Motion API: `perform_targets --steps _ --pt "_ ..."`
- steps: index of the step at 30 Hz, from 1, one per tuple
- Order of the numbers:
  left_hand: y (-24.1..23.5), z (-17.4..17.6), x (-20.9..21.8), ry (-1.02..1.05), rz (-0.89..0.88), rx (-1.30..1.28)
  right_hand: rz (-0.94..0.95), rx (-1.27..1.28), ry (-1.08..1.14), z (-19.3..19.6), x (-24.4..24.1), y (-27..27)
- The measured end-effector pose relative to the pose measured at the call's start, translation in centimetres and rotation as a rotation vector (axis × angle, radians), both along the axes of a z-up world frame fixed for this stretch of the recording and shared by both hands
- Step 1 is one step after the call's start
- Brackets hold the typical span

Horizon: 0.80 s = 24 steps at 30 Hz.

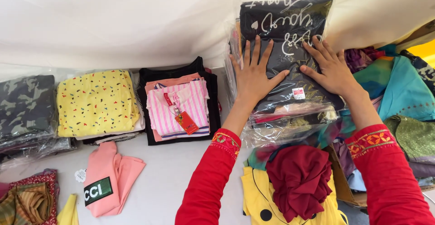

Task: The person folds various garments, including a yellow t-shirt, a black t-shirt, and a pink t-shirt, on a white table. They place each folded item into a clear plastic bag, seal it, and stack it with other packaged clothes.

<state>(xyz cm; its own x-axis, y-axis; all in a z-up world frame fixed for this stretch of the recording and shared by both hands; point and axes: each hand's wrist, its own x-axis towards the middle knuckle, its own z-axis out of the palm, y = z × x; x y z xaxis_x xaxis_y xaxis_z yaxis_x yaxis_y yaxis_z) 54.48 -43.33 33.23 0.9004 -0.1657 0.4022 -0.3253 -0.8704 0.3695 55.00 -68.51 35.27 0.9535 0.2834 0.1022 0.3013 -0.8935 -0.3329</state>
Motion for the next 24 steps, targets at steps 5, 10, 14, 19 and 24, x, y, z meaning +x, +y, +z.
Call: perform_targets --steps 5,10,14,19,24 --pt "-0.5 -0.1 0.4 -0.058 0.028 0.051 -0.012 -0.013 0.028 0.2 0.2 -0.3" --pt "-0.3 7.4 -0.5 0.132 0.048 0.182 0.003 0.036 -0.201 2.8 0.9 -2.2" --pt "-2.3 3.2 5.2 -0.183 0.129 0.104 -0.152 0.08 -0.167 7.2 2.3 1.8" --pt "-2.5 1.3 7.4 0.001 0.193 0.177 -0.152 0.028 -0.119 4.4 6.2 3.7" --pt "-2.3 0.8 7.3 0.034 0.19 0.119 -0.184 0.044 -0.027 1.4 7.5 2.7"
